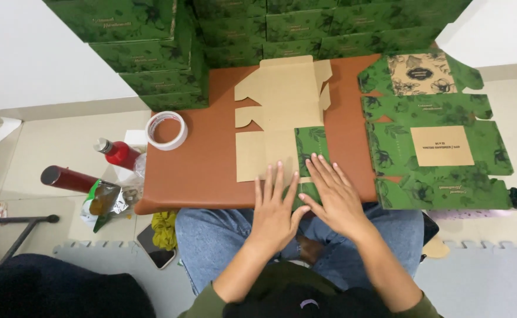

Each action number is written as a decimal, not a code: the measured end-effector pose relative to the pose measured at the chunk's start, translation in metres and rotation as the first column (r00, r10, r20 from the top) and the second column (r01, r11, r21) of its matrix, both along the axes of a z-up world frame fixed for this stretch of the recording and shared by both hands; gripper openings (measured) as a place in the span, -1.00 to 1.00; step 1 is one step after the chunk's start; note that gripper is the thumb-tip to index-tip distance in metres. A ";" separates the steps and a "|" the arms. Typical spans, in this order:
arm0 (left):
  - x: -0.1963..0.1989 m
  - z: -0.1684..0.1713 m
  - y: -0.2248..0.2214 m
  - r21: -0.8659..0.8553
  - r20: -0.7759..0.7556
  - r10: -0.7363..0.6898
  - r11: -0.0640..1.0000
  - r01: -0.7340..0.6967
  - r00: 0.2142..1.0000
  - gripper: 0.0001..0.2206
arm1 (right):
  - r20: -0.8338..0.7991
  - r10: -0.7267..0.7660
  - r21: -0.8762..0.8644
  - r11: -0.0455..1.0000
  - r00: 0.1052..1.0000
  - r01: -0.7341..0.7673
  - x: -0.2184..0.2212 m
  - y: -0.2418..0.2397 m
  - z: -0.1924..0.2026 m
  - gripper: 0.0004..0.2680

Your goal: Assembling cardboard boxes by folding flat sheets along pre-scored lines and stacking the finished products.

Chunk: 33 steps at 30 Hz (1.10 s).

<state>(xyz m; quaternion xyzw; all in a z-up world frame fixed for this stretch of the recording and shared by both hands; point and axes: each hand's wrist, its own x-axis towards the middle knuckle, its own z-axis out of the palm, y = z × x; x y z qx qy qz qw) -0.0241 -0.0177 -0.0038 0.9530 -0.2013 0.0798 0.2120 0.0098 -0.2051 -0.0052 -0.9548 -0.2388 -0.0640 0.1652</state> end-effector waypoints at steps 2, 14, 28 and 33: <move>-0.016 0.003 -0.003 -0.058 0.034 0.059 0.997 -0.057 0.998 -0.35 | 0.030 -0.007 0.041 0.999 1.000 0.006 0.000 0.002 0.005 -0.43; 0.006 -0.013 0.004 -0.568 0.155 0.165 0.821 -0.048 0.974 -0.61 | -0.013 -0.030 0.014 0.999 0.999 0.031 0.000 0.002 0.007 -0.45; 0.051 0.024 0.007 -0.235 -0.015 -0.171 0.958 0.163 0.985 -0.48 | 0.016 0.006 -0.017 1.000 1.000 -0.006 0.001 0.002 0.005 -0.54; 0.092 0.031 0.007 -0.149 -0.203 -0.087 0.987 0.057 0.975 -0.48 | 0.003 -0.016 0.000 1.000 1.000 0.016 -0.001 0.005 0.008 -0.61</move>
